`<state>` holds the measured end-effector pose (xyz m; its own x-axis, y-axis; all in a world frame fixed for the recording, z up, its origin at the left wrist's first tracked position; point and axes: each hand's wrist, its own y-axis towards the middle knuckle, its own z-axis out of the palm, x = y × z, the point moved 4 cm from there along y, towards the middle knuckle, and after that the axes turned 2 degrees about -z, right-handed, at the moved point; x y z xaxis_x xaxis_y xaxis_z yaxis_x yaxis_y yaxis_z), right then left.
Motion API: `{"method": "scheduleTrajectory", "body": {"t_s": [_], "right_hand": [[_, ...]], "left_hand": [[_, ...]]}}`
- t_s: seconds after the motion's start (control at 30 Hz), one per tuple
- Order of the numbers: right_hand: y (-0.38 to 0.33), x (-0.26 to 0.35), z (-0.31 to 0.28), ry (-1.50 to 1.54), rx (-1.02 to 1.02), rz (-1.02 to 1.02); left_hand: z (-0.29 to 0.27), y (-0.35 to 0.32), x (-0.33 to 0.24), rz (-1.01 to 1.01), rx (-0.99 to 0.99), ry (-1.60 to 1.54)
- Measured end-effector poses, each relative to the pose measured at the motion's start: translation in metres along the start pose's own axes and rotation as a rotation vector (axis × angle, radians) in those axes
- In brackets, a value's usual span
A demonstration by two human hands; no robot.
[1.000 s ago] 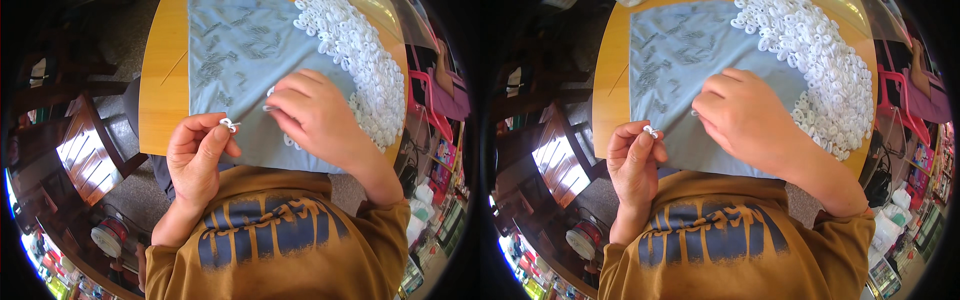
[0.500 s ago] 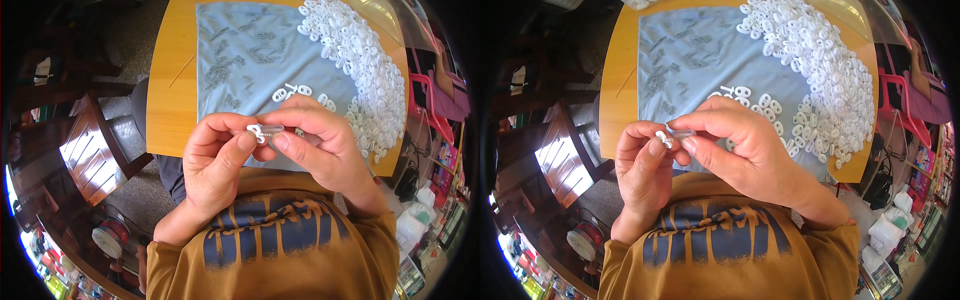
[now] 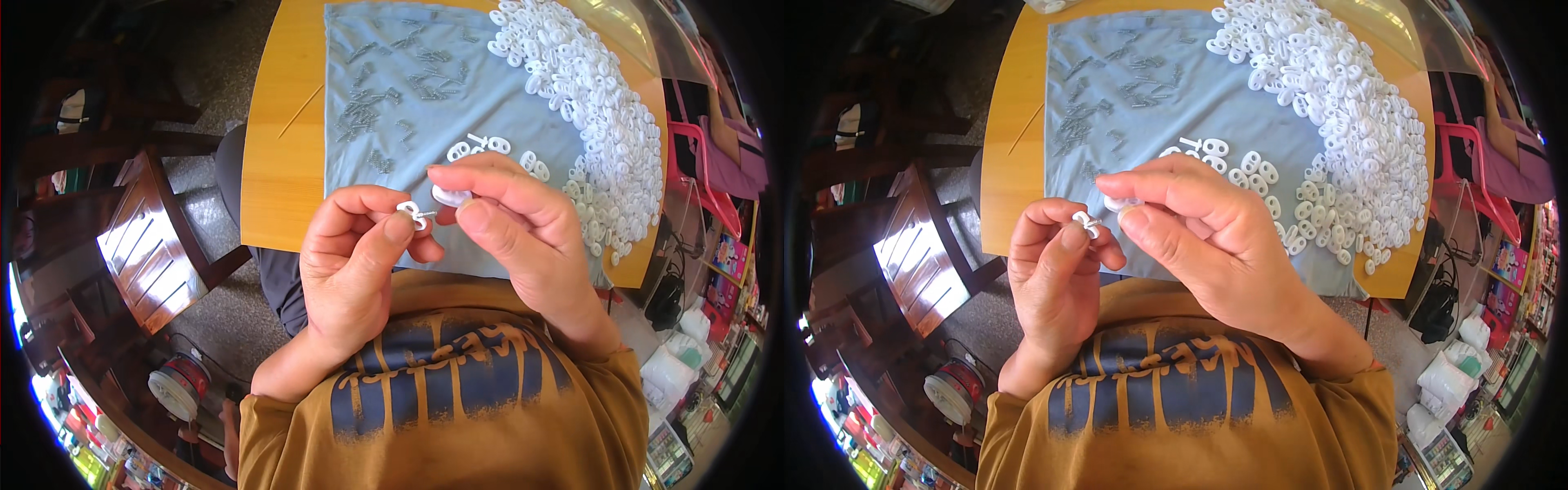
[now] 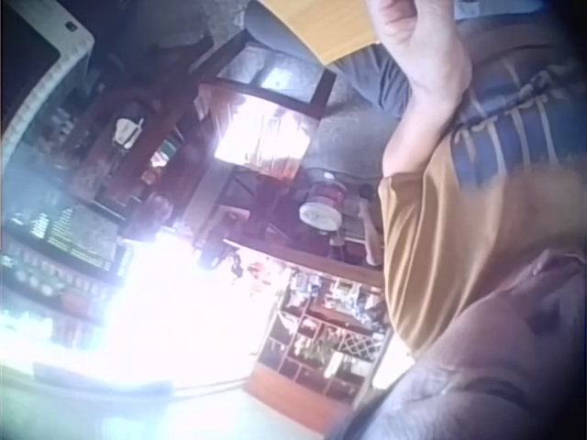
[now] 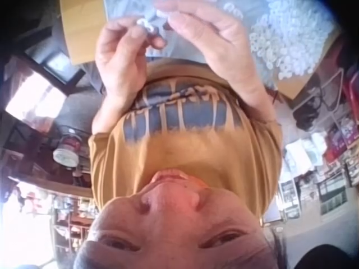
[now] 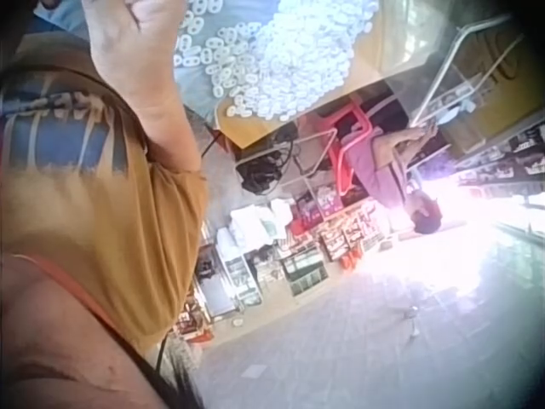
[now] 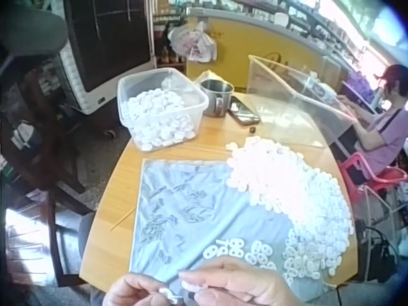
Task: Manually assembling small white plastic clips and pins at a workbench.
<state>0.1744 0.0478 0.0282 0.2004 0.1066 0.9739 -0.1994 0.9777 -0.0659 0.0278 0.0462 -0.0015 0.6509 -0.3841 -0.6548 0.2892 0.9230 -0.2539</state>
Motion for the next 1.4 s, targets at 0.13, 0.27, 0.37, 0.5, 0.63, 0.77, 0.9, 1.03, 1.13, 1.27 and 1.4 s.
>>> {"method": "scheduleTrajectory", "body": {"t_s": [0.13, 0.27, 0.37, 0.5, 0.63, 0.77, 0.9, 1.03, 1.13, 1.27, 1.4], "right_hand": [[0.000, 0.006, 0.002, -0.085, -0.023, -0.079], [-0.001, -0.003, 0.004, 0.226, -0.141, 0.022], [-0.001, -0.003, 0.004, 0.300, -0.205, 0.119], [0.000, -0.005, 0.005, 0.375, -0.269, 0.137], [0.001, -0.008, 0.010, 0.432, -0.295, 0.165], [0.001, -0.009, 0.013, 0.427, -0.302, 0.151], [0.001, -0.011, 0.014, 0.418, -0.295, 0.111], [0.002, -0.011, 0.018, 0.402, -0.319, 0.002], [0.002, -0.011, 0.019, 0.398, -0.337, -0.043], [0.002, -0.013, 0.019, 0.397, -0.360, -0.043], [0.000, -0.013, 0.020, 0.407, -0.402, -0.030]], "left_hand": [[0.002, -0.001, 0.001, 0.012, -0.016, 0.054], [0.003, -0.002, 0.002, 0.041, -0.027, 0.068], [0.001, -0.004, 0.001, 0.075, -0.037, 0.097], [0.001, -0.003, 0.000, 0.107, -0.027, 0.124], [0.000, -0.002, 0.001, 0.138, -0.026, 0.133], [0.003, -0.001, 0.000, 0.167, -0.029, 0.128], [0.000, -0.002, 0.001, 0.177, -0.033, 0.142], [0.000, -0.002, 0.001, 0.210, -0.038, 0.153], [0.001, -0.003, 0.002, 0.241, -0.037, 0.154], [0.002, -0.002, 0.004, 0.250, -0.040, 0.156], [0.005, -0.002, 0.005, 0.263, -0.039, 0.138]]}}
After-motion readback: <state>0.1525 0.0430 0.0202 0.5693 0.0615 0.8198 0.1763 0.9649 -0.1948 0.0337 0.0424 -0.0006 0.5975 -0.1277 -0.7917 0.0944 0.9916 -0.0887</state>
